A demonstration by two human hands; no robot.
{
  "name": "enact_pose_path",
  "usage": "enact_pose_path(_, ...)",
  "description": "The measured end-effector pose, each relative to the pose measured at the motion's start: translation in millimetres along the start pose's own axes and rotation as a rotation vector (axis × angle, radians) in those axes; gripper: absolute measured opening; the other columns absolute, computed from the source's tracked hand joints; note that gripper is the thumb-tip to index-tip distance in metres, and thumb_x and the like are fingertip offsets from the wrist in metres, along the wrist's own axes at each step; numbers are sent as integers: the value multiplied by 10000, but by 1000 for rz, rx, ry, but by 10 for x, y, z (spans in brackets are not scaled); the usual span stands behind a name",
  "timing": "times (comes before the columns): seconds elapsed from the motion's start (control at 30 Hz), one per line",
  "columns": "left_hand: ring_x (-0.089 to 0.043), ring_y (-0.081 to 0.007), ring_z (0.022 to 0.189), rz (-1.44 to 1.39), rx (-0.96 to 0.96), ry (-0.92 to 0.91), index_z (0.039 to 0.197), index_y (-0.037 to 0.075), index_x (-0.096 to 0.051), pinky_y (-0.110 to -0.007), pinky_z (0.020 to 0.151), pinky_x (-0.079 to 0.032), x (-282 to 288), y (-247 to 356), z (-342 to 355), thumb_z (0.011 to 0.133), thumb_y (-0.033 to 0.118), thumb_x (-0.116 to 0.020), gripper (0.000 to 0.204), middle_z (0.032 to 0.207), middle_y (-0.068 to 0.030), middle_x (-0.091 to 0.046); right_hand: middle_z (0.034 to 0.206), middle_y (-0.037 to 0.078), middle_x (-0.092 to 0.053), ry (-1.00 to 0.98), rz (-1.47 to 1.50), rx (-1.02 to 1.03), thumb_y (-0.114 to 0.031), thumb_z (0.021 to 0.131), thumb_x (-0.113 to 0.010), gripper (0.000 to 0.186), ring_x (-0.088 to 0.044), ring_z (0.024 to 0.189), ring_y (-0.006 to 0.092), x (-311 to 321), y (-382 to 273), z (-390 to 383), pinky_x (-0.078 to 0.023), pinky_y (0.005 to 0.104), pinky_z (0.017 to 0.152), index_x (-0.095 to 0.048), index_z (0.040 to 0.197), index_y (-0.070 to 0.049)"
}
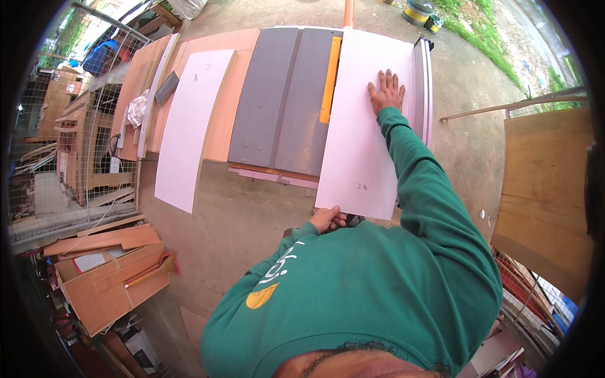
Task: The person uses a table saw to cut a large pink board into smaller pieces. They align the board against the fence, push it through the blade, and then move the cut pieces aside. The process is repeated for multiple boards.
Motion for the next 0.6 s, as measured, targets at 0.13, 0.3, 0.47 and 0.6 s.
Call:
enact_pose_path(0.13, -457, -59, 557, 29, -18, 23, 1040, -28, -689, -206, 536, -404, -12, 24, -3, 1052, 467, -472, 541, 803, -51, -700, 1677, 33, -183, -11, 8, 0, -558, 998, -319, 680, -119, 1551, 227, 20, -7, 0, -65, 466, 1263, -267, 1593, -234)
enact_pose_path(0.3, -450, -56, 546, 37, -32, 30, 1045, -29, -688, -208, 532, -401, -21, 36, 20, 1050, 471, -474, 544, 777, -47, -696, 1676, 34, -186, -9, -8, -1, -556, 998, -315, 678, -118, 1551, 228, 42, -17, 19, -63, 465, 1264, -270, 1592, -233)
enact_pose_path(0.47, -449, -56, 545, 42, -37, 23, 1042, -31, -684, -210, 535, -401, -11, 32, 57, 1051, 472, -467, 547, 776, -46, -695, 1676, 36, -187, -9, 8, 1, -548, 999, -325, 675, -120, 1551, 234, 53, -30, 48, -65, 469, 1263, -274, 1591, -230)
enact_pose_path(0.6, -452, -57, 549, 37, -29, 23, 1036, -31, -682, -214, 536, -401, -36, 82, 57, 1049, 479, -466, 553, 783, -46, -697, 1676, 37, -187, -14, 5, -1, -542, 999, -330, 673, -121, 1551, 235, 48, -15, 73, -68, 471, 1263, -274, 1591, -225)
Point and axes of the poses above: each hand's wrist, its own z-axis towards the middle knuckle, its own x-axis out of the back of the hand, y = z × x, the point moved 4 cm from there along z, towards the middle knuckle
